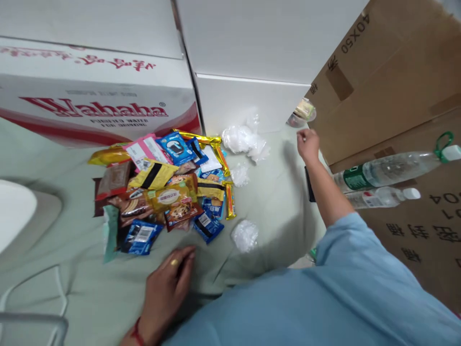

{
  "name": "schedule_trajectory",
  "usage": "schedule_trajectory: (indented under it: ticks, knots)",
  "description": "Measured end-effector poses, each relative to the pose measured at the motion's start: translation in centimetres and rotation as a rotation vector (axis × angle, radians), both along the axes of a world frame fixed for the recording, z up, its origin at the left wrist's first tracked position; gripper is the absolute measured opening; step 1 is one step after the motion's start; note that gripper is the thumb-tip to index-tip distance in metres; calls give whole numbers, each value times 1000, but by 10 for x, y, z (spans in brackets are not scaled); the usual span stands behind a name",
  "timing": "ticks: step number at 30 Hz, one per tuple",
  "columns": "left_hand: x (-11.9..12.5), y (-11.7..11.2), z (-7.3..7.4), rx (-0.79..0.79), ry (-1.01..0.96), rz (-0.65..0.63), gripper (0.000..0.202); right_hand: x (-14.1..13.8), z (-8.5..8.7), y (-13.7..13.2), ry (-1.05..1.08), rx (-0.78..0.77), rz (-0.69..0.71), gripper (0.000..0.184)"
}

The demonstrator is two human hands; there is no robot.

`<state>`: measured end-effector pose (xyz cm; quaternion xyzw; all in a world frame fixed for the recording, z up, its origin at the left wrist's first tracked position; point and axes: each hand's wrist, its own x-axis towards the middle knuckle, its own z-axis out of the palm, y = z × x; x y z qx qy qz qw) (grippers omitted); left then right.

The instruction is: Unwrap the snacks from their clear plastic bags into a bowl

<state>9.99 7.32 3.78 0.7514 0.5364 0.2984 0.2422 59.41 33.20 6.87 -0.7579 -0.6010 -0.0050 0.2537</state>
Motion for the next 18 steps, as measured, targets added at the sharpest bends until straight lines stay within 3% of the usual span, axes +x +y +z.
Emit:
schedule_trajectory:
  ticks: [4, 6, 8, 10, 14, 18]
  knots:
    - [27, -1, -3, -15, -27, -64, 24, -66, -9, -130, 479, -141, 173, 28]
    - [43, -1, -6, 77, 3, -203, 22, -99, -13, -190, 562, -244, 284, 28]
    - [57, 3, -11, 150, 51, -385, 26, -127, -19, -233, 621, -324, 349, 25]
    - [67, 10, -17, 126, 96, -468, 28, -147, -25, -257, 716, -359, 278, 25]
    - [73, 19, -24, 19, 92, -351, 28, -175, -29, -274, 983, -342, 18, 35]
    - [69, 13, -14, -18, -100, -236, 30, -205, -26, -279, 1249, -394, 40, 51]
